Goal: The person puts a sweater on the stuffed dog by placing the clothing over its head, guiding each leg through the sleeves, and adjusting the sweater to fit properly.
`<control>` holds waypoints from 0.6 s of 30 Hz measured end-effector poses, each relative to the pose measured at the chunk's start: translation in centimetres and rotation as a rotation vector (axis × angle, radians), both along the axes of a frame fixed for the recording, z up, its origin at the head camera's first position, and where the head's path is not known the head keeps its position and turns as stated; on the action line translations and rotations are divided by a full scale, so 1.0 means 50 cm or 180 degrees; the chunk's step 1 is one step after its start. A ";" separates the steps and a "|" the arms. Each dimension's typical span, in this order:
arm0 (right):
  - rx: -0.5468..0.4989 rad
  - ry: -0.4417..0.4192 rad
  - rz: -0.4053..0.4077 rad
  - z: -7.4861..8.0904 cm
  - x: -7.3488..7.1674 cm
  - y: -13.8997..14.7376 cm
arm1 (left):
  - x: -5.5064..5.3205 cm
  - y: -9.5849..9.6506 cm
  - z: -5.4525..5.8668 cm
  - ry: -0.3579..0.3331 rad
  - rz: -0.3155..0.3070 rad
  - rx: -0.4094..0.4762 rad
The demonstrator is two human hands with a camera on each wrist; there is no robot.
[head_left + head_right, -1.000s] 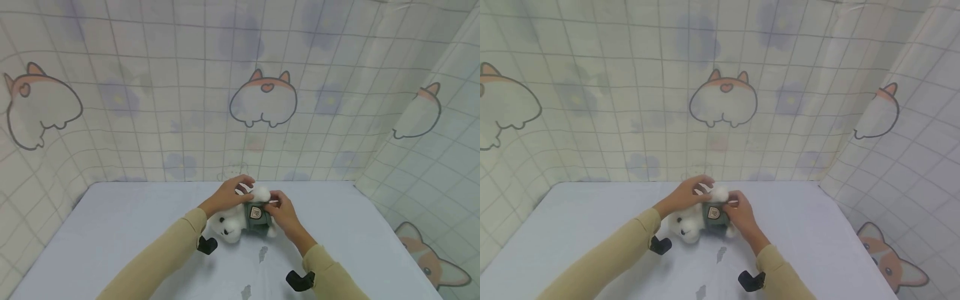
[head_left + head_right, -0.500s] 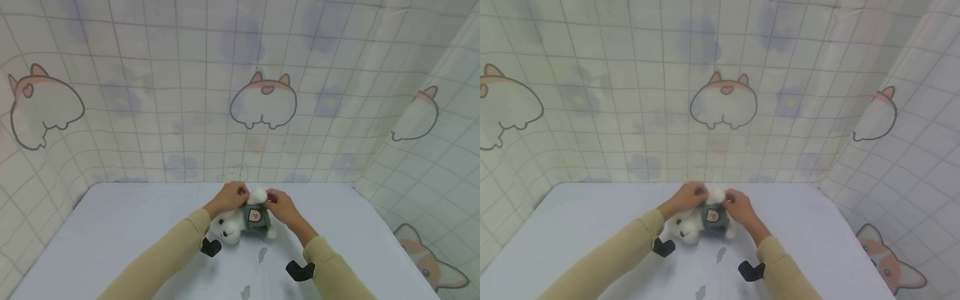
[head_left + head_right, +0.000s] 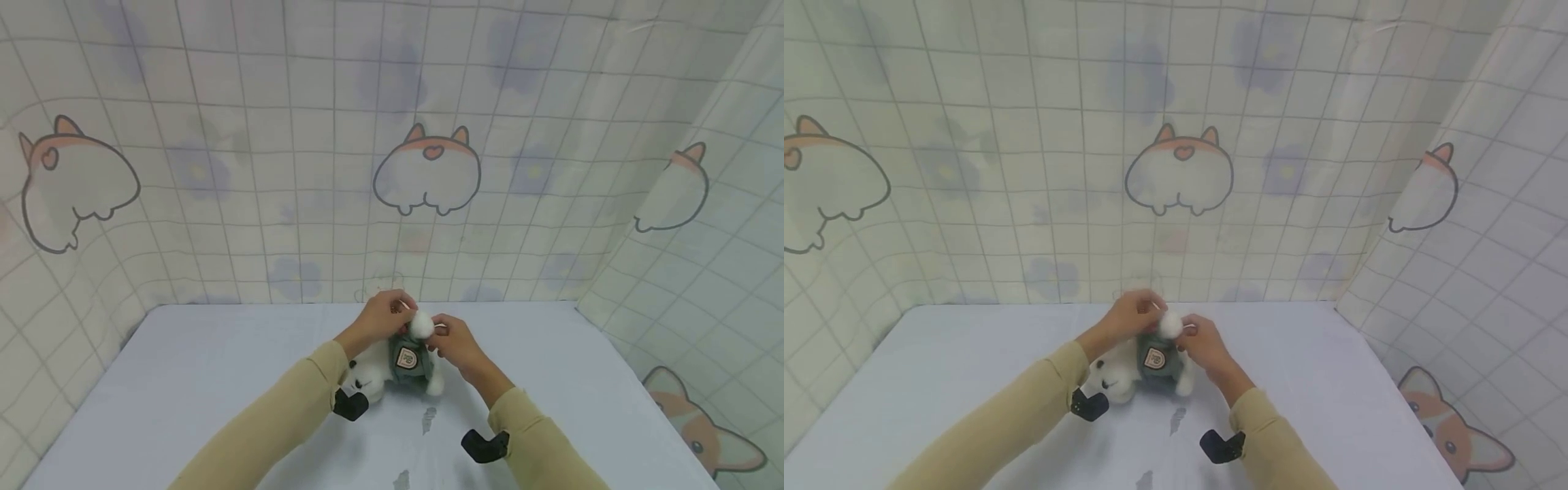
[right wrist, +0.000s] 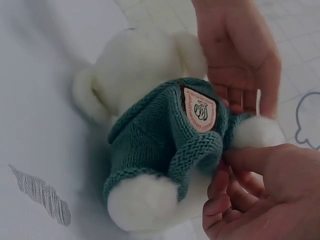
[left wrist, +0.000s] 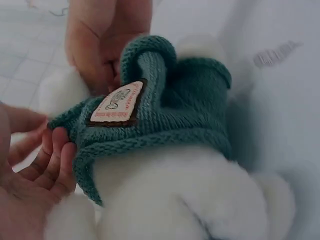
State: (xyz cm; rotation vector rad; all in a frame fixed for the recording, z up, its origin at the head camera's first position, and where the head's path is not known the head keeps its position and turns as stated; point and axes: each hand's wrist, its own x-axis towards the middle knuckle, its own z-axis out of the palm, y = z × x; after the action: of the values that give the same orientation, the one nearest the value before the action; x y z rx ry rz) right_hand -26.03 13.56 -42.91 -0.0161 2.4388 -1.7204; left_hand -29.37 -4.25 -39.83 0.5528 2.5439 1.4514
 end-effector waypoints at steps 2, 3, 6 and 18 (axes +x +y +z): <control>-0.0063 -0.0034 -0.0042 0.000 0.001 -0.008 | 0.008 -0.002 0.002 0.0267 -0.0167 -0.0307; -0.0092 -0.0049 -0.0059 0.001 0.001 -0.012 | 0.012 -0.003 0.003 0.0403 -0.0238 -0.0456; -0.0238 -0.0102 -0.0106 0.006 0.002 -0.015 | 0.022 0.004 0.009 0.0645 -0.0363 -0.0774; -0.1296 -0.0516 -0.0248 0.026 -0.002 0.016 | 0.008 -0.003 -0.001 0.0623 -0.0423 -0.0864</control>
State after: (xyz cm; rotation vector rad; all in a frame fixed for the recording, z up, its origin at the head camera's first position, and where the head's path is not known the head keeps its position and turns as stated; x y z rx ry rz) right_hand -26.11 14.38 -41.61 0.1655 1.9664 -2.1303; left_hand -28.96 -4.38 -39.86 0.8341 2.7296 1.0315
